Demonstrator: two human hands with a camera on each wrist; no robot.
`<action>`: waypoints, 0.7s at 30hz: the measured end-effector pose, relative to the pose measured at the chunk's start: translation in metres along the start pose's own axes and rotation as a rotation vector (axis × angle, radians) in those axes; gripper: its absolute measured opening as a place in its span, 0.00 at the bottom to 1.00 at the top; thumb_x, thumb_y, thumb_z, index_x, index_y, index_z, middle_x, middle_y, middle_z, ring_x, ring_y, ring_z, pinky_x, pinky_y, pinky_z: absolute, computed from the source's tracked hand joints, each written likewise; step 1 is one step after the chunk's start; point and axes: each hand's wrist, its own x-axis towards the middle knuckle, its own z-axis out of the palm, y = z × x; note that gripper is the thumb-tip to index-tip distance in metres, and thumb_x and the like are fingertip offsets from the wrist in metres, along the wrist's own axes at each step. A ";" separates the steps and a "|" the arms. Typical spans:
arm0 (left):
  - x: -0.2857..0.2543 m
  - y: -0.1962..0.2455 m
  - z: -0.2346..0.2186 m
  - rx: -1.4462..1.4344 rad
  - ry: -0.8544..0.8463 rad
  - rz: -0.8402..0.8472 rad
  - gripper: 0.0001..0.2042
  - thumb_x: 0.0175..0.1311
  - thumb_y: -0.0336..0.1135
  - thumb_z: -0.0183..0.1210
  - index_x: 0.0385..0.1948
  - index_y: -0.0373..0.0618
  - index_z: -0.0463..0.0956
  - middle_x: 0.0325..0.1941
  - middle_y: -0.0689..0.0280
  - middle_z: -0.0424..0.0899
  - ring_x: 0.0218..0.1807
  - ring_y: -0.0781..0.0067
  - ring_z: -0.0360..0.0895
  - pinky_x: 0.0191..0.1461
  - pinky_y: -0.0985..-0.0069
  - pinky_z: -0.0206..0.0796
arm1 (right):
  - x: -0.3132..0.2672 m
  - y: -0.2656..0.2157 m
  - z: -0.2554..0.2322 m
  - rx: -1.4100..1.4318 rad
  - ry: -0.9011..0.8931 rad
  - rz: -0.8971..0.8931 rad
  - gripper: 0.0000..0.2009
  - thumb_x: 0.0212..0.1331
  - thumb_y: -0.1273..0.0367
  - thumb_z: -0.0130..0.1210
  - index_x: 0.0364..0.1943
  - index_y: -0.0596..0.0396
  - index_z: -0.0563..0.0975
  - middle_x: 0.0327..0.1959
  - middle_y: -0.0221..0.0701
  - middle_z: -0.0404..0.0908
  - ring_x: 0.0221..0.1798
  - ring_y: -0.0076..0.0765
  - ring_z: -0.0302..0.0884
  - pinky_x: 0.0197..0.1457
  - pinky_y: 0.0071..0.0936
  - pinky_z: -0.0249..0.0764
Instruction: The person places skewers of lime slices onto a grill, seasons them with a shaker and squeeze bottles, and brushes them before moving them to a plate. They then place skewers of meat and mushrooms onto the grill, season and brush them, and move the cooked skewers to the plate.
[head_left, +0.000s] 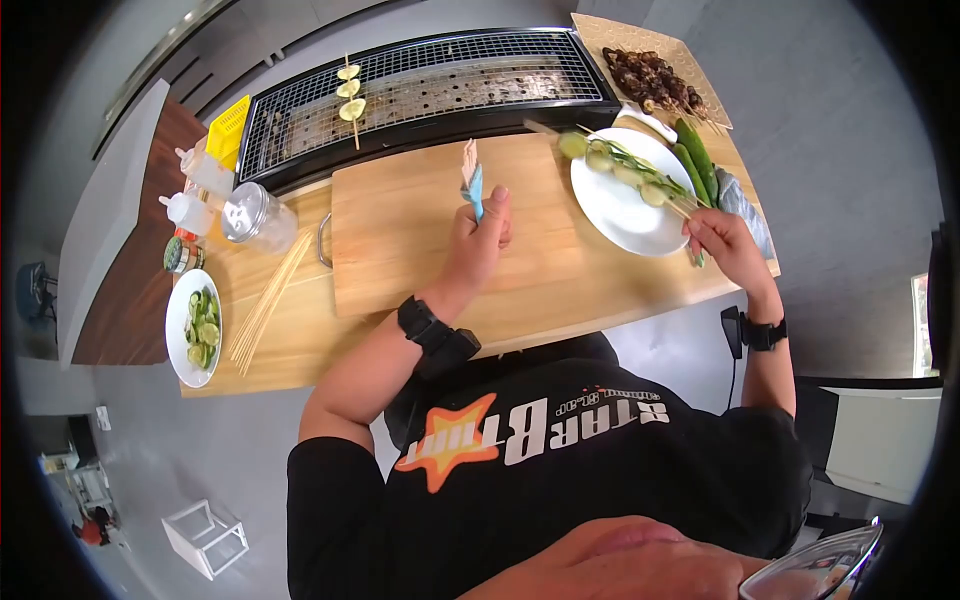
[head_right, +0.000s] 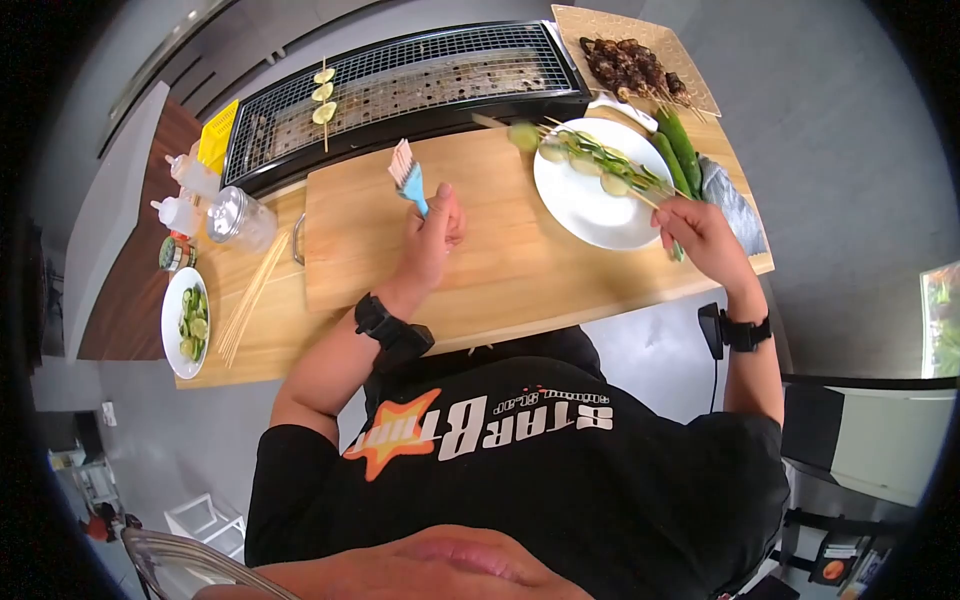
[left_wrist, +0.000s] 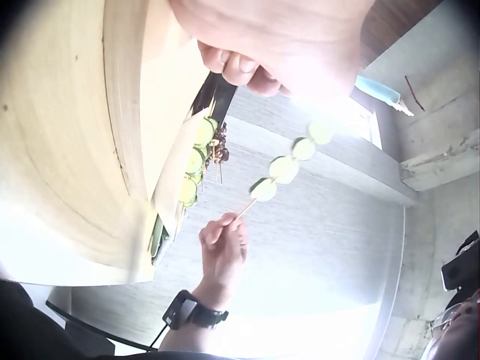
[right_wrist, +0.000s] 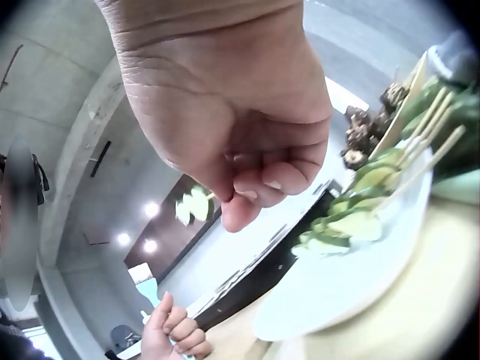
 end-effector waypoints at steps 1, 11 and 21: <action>0.000 -0.001 0.000 0.011 -0.007 0.002 0.24 0.73 0.48 0.43 0.14 0.49 0.52 0.14 0.76 0.52 0.18 0.84 0.48 0.22 0.79 0.41 | -0.008 0.002 0.000 -0.058 0.005 0.023 0.10 0.66 0.70 0.47 0.29 0.61 0.73 0.18 0.27 0.71 0.22 0.21 0.66 0.27 0.21 0.64; 0.001 0.001 0.002 -0.001 -0.011 -0.007 0.24 0.73 0.48 0.42 0.13 0.51 0.53 0.12 0.76 0.49 0.16 0.84 0.47 0.21 0.81 0.40 | -0.031 0.011 0.008 -0.239 0.175 0.137 0.11 0.64 0.69 0.51 0.26 0.62 0.73 0.16 0.36 0.70 0.19 0.32 0.68 0.27 0.28 0.66; -0.004 -0.004 -0.002 0.098 -0.134 -0.032 0.23 0.74 0.50 0.37 0.18 0.46 0.58 0.19 0.68 0.62 0.23 0.78 0.60 0.28 0.81 0.56 | -0.025 -0.003 0.024 -0.490 0.517 0.166 0.13 0.56 0.64 0.61 0.23 0.60 0.76 0.16 0.41 0.75 0.18 0.41 0.71 0.23 0.34 0.66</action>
